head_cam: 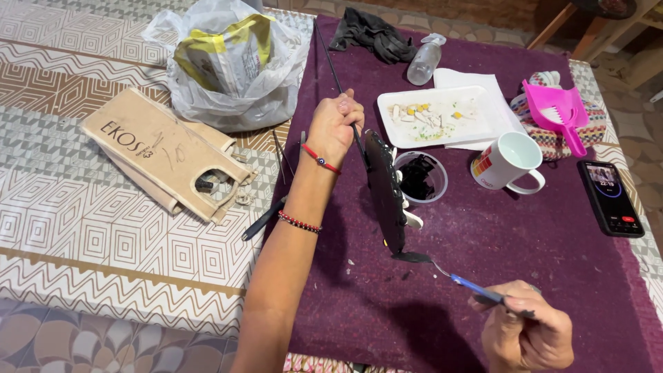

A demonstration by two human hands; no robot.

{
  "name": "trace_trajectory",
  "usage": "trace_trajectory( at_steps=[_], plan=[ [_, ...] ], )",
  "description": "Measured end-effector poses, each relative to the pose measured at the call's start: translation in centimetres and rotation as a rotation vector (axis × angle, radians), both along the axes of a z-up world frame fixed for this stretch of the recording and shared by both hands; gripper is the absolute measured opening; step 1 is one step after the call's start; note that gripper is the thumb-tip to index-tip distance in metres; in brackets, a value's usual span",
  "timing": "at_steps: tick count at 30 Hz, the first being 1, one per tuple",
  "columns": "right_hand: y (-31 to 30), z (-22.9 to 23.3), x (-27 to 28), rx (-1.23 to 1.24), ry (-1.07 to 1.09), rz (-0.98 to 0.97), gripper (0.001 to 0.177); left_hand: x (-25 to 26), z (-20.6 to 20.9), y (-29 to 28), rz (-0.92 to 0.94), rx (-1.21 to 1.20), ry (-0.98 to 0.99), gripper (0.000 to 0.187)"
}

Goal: Decorate a mosaic flower design by applying black grout or paint around the tiles using a brush and spoon

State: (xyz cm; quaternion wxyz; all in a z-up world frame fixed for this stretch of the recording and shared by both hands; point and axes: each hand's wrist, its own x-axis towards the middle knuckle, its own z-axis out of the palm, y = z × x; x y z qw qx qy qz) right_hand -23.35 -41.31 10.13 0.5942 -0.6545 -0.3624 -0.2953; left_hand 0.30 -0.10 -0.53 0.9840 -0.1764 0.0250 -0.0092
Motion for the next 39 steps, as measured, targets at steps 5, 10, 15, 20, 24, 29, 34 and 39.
trace_trajectory(
  at_steps=[5,10,15,20,24,29,34,39],
  plan=[
    [1.1,0.6,-0.5,0.166,0.087,-0.048,0.016,-0.5,0.7,0.0,0.004,0.026,0.017,0.015],
    [1.5,-0.3,0.6,0.213,0.042,0.007,0.016,-0.2,0.2,-0.2,-0.004,0.029,0.001,0.016],
    [1.5,-0.8,1.0,0.267,0.049,0.068,0.019,-0.1,0.0,-0.5,-0.018,0.034,0.002,0.015],
    [2.5,0.0,0.2,0.351,0.19,0.017,0.023,-0.7,1.4,-0.6,-0.02,0.081,0.053,0.014],
    [2.0,-0.8,-0.4,0.52,0.317,-0.033,0.029,-1.7,3.0,-1.0,-0.051,0.112,0.008,0.011],
    [1.1,1.0,-0.6,0.688,0.443,0.015,0.009,-3.4,5.4,-1.7,-0.117,0.161,-0.059,0.015],
    [-0.6,0.4,0.8,0.857,0.515,-0.047,0.016,-5.0,7.9,-2.2,-0.126,0.226,-0.115,0.012],
    [-2.8,0.1,2.2,0.72,0.456,-0.066,0.009,-6.3,9.4,-3.4,-0.054,0.313,-0.092,0.01]
  ],
)
